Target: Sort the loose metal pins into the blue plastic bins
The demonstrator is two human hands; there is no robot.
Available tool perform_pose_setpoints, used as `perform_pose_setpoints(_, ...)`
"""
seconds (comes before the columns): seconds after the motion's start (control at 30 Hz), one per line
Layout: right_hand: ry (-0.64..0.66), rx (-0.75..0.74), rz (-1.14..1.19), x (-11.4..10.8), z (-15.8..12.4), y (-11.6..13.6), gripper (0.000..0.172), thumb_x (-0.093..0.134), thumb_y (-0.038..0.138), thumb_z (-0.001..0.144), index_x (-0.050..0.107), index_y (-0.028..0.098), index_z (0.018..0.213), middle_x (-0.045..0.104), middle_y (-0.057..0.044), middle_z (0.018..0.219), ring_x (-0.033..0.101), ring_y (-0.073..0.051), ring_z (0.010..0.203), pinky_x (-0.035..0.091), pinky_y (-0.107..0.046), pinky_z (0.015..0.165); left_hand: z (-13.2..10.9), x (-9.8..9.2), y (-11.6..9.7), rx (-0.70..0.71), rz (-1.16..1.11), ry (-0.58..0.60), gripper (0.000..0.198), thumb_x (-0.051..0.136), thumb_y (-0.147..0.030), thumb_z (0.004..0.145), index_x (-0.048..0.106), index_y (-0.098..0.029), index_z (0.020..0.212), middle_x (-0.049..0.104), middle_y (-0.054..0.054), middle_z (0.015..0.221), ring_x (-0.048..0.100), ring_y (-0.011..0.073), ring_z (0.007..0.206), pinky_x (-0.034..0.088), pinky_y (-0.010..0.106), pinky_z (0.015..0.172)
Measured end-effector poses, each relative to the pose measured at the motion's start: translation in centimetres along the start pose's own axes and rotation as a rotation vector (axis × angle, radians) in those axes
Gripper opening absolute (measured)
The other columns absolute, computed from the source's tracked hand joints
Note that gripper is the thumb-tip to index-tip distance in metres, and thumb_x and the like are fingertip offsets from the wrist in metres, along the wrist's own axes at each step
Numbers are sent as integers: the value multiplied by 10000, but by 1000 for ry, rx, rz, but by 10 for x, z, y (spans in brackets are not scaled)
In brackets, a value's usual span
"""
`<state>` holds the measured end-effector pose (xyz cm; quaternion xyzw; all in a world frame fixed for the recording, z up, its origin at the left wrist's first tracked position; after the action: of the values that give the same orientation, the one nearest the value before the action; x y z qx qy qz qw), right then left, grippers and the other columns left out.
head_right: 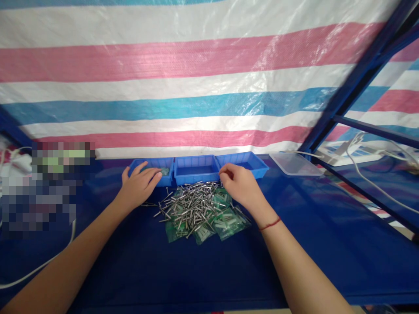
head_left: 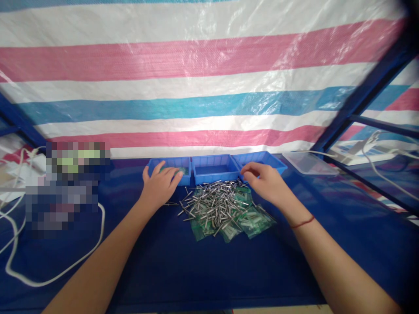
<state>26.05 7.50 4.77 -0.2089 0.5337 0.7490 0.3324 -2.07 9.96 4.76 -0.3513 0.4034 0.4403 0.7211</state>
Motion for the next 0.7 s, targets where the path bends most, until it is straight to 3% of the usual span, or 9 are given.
perform_pose_setpoints(0.1, 144, -6, -330, 6, -1, -9, 159, 505, 193, 765, 661, 183, 736, 661, -52, 673, 582, -182, 632, 362, -277, 591, 0, 2, 1, -10, -19, 6, 352, 357, -449, 949, 645, -286, 1070, 673, 44, 1182, 419, 303, 1276, 43, 618, 1070)
perform_pose_setpoints(0.2, 222, 25, -414, 10, -2, -18, 148, 514, 208, 770, 657, 182, 745, 668, -62, 681, 604, -194, 659, 353, -270, 585, -1, 2, 1, -14, -19, -13, 338, 380, -446, 939, 646, -273, 1056, 679, 53, 1166, 440, 303, 1250, 63, 607, 1070)
perform_pose_setpoints(0.37, 359, 63, -477, 19, -8, -29, 118, 540, 235, 756, 635, 191, 702, 671, -63, 714, 596, -191, 628, 335, -266, 553, -1, 1, -1, -14, -27, -31, 312, 406, -437, 929, 650, -272, 1033, 685, 53, 1149, 463, 302, 1225, 100, 594, 1058)
perform_pose_setpoints(0.53, 394, -7, -405, 21, -10, -21, 149, 493, 176, 790, 571, 188, 664, 652, -55, 679, 576, -174, 609, 325, -264, 551, -2, 0, -2, -27, -38, -56, 287, 450, -432, 914, 662, -270, 1018, 683, 49, 1145, 452, 309, 1224, 130, 576, 1054)
perform_pose_setpoints(0.7, 339, -42, -310, 12, -9, -10, 139, 446, 176, 818, 520, 195, 702, 613, -28, 648, 551, -169, 606, 342, -270, 567, -4, -17, -8, -34, -120, -278, 259, 496, -372, 901, 655, -247, 1064, 646, 49, 1178, 402, 275, 1254, 256, 449, 1056)
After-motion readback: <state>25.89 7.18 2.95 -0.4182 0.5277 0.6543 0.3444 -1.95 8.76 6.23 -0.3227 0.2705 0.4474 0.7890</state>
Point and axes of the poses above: each hand's wrist, its own z-axis towards the middle knuckle, its own x-axis out of the palm, y = z × x, the point moved 7 cm from there along z, towards the middle knuckle
